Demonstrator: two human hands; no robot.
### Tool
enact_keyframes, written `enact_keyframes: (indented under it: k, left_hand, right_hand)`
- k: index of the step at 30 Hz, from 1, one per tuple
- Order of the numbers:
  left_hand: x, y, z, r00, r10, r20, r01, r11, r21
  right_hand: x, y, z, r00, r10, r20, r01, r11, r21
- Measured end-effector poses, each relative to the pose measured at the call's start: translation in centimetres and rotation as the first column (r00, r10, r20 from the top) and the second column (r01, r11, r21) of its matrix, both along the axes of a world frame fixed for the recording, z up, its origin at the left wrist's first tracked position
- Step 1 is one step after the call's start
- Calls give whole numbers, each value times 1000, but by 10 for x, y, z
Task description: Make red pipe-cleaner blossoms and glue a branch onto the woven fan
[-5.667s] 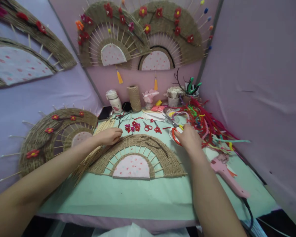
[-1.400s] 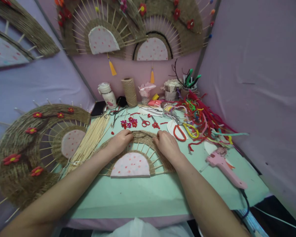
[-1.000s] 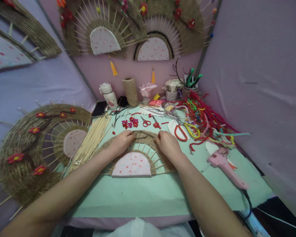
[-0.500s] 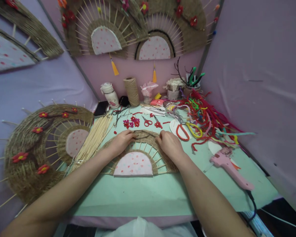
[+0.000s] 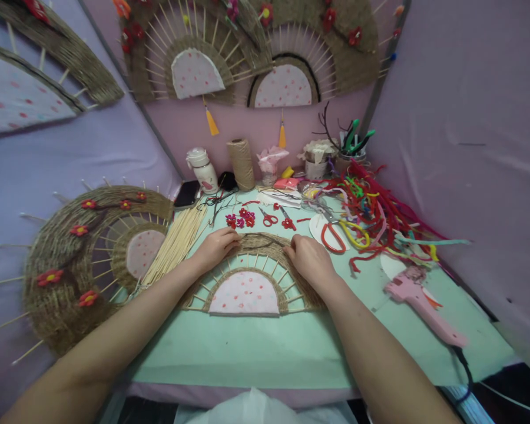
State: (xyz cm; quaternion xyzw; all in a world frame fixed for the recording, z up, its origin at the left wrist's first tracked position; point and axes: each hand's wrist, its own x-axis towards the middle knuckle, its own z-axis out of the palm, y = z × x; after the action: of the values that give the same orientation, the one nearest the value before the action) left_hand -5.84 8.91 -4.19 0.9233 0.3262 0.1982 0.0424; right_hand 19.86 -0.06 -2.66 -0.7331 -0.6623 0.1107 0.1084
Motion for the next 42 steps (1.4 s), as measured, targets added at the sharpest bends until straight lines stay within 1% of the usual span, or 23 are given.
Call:
enact_keyframes:
  k: [4,9,12,15,17,20,22,23,25,30,34,42]
  left_hand:
    - [4,5,-8,998,-67,14,68,997,-30]
    - [6,9,-16,994,-48,101,53,997,-53]
    - [8,9,-15,989,-49,136,59,996,-67]
    - [7,3,-6,989,-50,139,65,993,-101]
    - [2,-3,4,990,-2,142,19,993,-114]
    - [-9,-14,18,980,148,135,-134,985,-108]
    - [-15,-21,24,967,236,99,-225,968,-115]
    - [-16,-23,25,962,263,76,-252,959,-128]
    - [-16,-26,24,959,280,30,-272,949,-161]
    - [-6,-24,12,968,246,-57,-252,949,-188]
    - [-2,-20,7,970,231,-76,-242,953,-185]
    - [0,-18,3,968,234,-92,-246,956,-159]
  right_hand:
    - [2,1,-2,1000,14,9,-14,1000,1]
    - [3,1,-3,1000,16,10,-16,1000,-12]
    - [2,1,-2,1000,13,10,-13,1000,-14]
    - [2,1,-1,1000,9,12,-9,1000,-12]
    - [2,0,-1,1000,7,6,-7,1000,-4]
    - [3,0,0,1000,1,1,-1,1000,7]
    - [2,0,0,1000,-3,4,3,1000,7]
    - [2,0,0,1000,-2,7,2,1000,8]
    - [2,-1,0,1000,6,10,-6,1000,8]
    - [3,-1,-1,1000,21,2,-21,1000,19]
    - [2,-1,0,999,33,-2,-32,999,19]
    - [-1,-3,1,999,42,-3,-42,999,15]
